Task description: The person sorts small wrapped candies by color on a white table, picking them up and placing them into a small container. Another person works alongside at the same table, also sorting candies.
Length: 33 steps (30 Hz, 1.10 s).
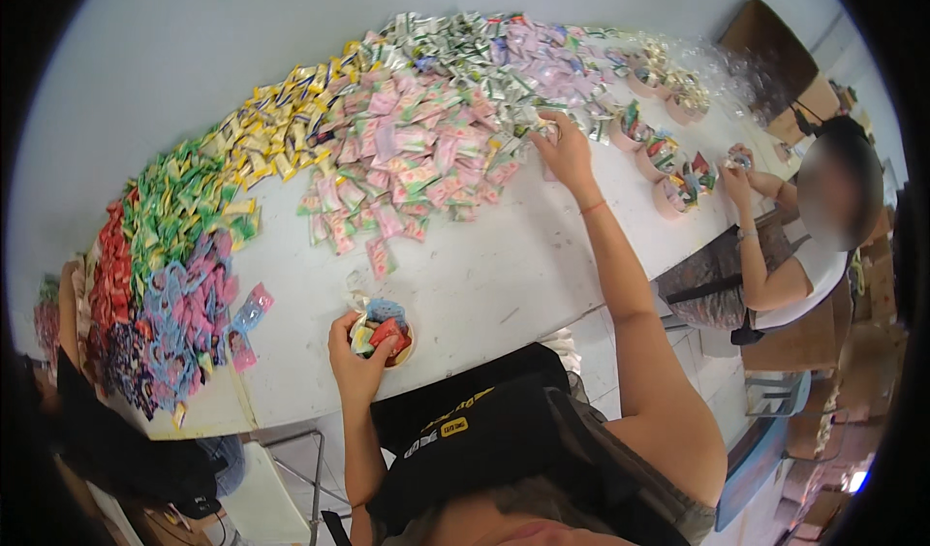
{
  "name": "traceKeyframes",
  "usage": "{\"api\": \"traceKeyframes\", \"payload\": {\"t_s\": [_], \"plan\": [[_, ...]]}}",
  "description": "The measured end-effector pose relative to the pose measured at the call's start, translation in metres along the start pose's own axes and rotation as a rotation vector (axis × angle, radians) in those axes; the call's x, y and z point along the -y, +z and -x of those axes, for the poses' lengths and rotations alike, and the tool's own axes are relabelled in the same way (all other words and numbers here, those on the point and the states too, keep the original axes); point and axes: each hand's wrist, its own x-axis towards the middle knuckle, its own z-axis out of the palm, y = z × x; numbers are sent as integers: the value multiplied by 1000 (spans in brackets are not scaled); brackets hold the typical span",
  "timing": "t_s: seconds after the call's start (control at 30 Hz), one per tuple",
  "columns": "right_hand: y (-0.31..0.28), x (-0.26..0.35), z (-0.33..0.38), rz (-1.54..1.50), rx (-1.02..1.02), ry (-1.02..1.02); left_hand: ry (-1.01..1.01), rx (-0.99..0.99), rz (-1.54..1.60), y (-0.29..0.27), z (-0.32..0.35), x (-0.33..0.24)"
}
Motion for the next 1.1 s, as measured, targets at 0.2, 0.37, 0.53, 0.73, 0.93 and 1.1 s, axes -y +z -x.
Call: {"api": "traceKeyframes", "payload": {"t_s": [0.2, 0.37, 0.53, 0.73, 0.93, 1.1], "plan": [[-7, -59, -28, 230, 175, 55, 26, 64, 24, 21, -6, -11], [-27, -115, -82, -304, -41, 447, -27, 96, 91, 20, -6, -24], [0, -138, -116, 149, 156, 443, 40, 213, 189, 6, -6, -21], [19, -174, -130, 431, 176, 267, -31, 237, 63, 10, -14, -23], [-18, -91, -110, -274, -3, 429, -51, 70, 3, 25, -7, -2], [-25, 79, 39, -1199, 565, 335, 192, -31, -13, 37, -15, -17]]}}
